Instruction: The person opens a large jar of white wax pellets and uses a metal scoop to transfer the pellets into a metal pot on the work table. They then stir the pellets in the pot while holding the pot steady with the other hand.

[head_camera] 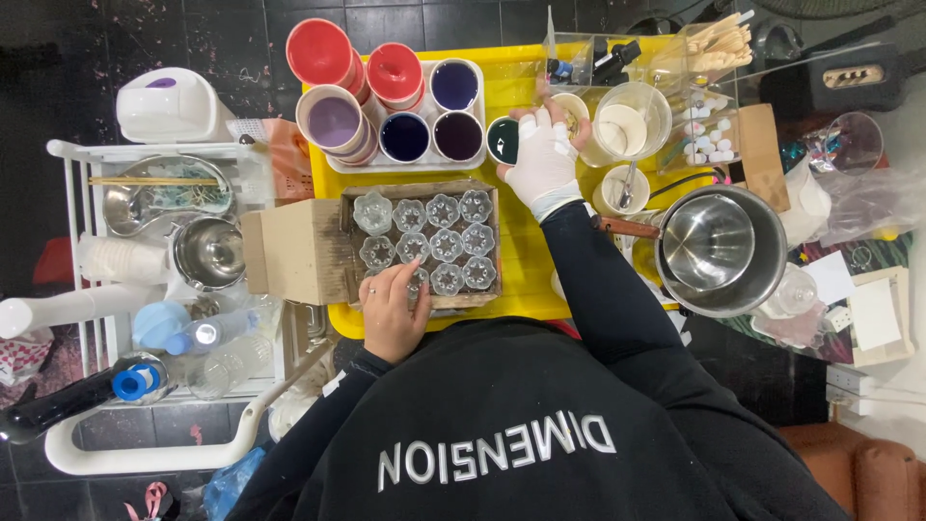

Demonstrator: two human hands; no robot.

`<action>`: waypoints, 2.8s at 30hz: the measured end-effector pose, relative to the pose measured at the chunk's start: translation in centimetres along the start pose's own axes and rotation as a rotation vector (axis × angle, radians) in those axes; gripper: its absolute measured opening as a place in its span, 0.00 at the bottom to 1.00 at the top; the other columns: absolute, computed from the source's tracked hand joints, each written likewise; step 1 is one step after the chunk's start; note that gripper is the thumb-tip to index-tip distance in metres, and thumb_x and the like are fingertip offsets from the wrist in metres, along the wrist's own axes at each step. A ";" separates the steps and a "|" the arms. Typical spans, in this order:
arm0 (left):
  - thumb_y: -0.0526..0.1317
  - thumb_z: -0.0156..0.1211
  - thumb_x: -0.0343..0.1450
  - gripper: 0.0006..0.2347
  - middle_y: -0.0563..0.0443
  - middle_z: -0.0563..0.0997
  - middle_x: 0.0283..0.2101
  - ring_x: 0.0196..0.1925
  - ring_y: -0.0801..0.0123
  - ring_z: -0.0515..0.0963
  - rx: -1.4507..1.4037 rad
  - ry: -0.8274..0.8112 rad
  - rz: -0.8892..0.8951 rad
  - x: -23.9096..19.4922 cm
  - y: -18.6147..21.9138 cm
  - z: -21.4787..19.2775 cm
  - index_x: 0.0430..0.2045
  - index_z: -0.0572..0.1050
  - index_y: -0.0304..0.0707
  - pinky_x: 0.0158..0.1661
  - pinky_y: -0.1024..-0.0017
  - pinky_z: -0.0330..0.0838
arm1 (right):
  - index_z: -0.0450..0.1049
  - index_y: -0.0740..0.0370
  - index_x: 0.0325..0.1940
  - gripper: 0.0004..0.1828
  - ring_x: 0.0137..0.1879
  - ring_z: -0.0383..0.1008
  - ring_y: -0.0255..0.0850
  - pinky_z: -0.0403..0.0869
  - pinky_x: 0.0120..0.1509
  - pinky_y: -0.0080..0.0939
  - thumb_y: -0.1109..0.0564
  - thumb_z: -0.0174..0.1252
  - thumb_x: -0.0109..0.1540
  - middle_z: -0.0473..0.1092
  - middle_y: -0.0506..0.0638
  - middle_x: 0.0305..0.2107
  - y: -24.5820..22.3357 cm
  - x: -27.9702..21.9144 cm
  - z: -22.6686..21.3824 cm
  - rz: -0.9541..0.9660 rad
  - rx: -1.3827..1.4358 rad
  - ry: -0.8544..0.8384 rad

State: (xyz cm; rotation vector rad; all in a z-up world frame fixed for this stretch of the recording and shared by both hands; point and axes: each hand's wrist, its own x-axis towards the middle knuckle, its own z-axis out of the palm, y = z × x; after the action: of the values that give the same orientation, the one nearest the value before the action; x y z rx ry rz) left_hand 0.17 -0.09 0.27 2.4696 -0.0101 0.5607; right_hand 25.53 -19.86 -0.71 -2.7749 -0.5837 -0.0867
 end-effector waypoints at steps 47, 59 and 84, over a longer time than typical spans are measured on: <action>0.36 0.66 0.69 0.19 0.46 0.78 0.49 0.51 0.59 0.77 0.045 0.026 0.025 0.2 -0.3 0.5 0.55 0.73 0.35 0.54 0.62 0.63 | 0.71 0.55 0.58 0.19 0.58 0.73 0.47 0.71 0.62 0.44 0.63 0.61 0.63 0.73 0.52 0.52 -2.3 -2.6 2.4 0.206 0.386 0.116; 0.36 0.66 0.69 0.19 0.45 0.78 0.50 0.52 0.57 0.77 0.039 0.004 0.021 0.3 0.2 0.0 0.55 0.72 0.35 0.55 0.61 0.63 | 0.50 0.71 0.77 0.40 0.65 0.70 0.45 0.66 0.68 0.37 0.73 0.46 0.58 0.68 0.66 0.62 2.8 -1.5 13.1 0.678 1.582 0.153; 0.35 0.67 0.68 0.20 0.45 0.78 0.50 0.52 0.58 0.77 0.023 -0.016 0.048 0.2 -0.2 0.1 0.54 0.73 0.35 0.53 0.61 0.63 | 0.45 0.69 0.78 0.45 0.74 0.60 0.46 0.63 0.72 0.41 0.76 0.46 0.57 0.60 0.62 0.68 2.7 2.8 14.8 0.581 1.721 0.173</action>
State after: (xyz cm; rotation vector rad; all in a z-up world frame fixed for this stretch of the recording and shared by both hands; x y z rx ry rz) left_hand 0.44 0.07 0.16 2.5022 -0.0696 0.5644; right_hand 29.14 -16.62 -15.24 -1.1155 0.2286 0.2094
